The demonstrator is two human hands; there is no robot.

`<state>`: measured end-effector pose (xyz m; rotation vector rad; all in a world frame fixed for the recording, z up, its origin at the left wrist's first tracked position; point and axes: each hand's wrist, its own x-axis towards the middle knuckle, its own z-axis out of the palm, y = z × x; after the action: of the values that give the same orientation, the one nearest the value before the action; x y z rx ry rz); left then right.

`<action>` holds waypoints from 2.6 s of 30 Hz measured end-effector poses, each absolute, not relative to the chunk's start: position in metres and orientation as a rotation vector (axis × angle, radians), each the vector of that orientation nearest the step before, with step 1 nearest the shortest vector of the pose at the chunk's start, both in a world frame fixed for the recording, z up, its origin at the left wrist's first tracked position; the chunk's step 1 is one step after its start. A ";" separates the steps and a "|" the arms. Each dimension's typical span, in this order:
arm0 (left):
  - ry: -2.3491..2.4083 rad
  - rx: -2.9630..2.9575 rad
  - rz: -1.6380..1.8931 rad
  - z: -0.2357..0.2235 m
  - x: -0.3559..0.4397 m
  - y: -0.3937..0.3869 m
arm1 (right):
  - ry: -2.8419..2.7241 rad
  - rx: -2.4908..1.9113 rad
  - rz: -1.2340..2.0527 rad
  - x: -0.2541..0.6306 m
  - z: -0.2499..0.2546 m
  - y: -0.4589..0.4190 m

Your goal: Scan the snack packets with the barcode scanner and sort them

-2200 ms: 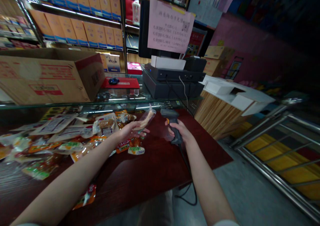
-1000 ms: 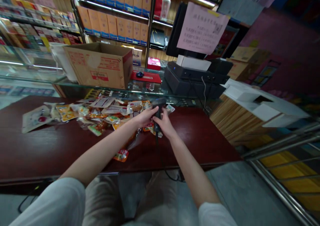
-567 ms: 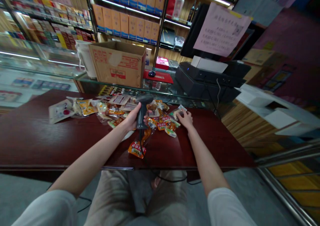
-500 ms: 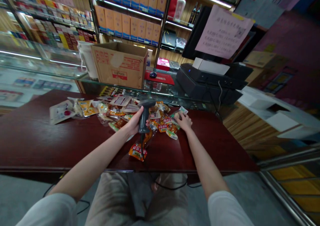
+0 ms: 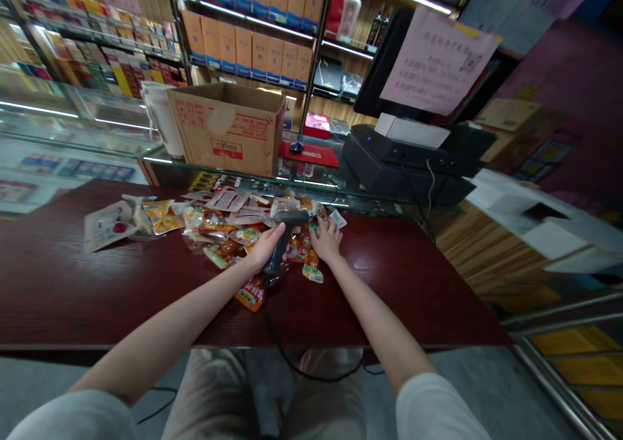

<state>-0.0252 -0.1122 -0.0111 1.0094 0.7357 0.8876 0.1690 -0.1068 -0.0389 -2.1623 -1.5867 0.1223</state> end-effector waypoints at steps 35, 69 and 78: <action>0.475 0.853 0.666 0.008 -0.070 -0.090 | -0.979 -1.299 1.384 0.198 -0.015 -0.101; 0.497 0.857 0.733 0.014 -0.067 -0.102 | -1.792 -1.757 -0.074 0.168 0.003 -0.126; 0.442 0.944 0.633 0.011 -0.066 -0.103 | -1.869 -1.715 -0.059 0.165 0.002 -0.126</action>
<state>-0.0657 -0.1029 0.0114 0.9444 0.4416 0.6333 0.1650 -0.1261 0.0016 -1.7153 -1.8689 -0.0592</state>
